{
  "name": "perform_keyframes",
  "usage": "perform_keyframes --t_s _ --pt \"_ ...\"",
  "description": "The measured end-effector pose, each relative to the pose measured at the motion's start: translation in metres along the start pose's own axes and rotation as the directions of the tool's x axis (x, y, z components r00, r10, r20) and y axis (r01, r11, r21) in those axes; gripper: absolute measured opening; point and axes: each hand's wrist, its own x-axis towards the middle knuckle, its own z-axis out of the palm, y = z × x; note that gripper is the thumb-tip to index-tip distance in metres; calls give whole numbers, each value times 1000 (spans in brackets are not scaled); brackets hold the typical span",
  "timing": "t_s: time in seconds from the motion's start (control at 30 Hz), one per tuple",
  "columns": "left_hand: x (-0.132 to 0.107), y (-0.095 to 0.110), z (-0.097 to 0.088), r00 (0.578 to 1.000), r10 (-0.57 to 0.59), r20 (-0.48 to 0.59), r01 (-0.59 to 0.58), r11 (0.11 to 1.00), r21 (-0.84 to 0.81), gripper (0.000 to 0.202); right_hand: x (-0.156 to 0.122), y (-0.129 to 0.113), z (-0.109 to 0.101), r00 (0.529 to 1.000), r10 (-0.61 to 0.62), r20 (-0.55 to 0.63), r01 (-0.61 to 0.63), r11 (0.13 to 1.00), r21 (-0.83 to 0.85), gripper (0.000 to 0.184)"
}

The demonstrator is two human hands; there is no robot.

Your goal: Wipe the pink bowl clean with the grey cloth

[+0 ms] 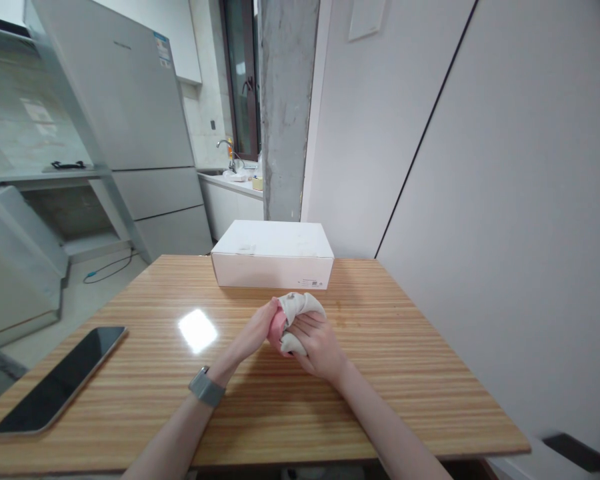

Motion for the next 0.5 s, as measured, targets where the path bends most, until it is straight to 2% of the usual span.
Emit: perform_keyframes --t_s 0.13,0.27,0.37,0.5 --pt "-6 0 6 998 38 -44 -40 999 -26 46 0 2 0 993 100 -61 -98 994 40 25" --pt "-7 -4 18 999 2 33 9 945 -327 42 -2 8 -1 965 175 -196 -174 985 25 30" --pt "-6 0 20 999 -31 29 41 883 -467 34 -3 8 -2 975 75 -210 -88 995 -54 34" --pt "-7 12 11 982 -181 57 187 869 -457 50 -2 -3 2 991 -115 -63 107 986 -124 39"
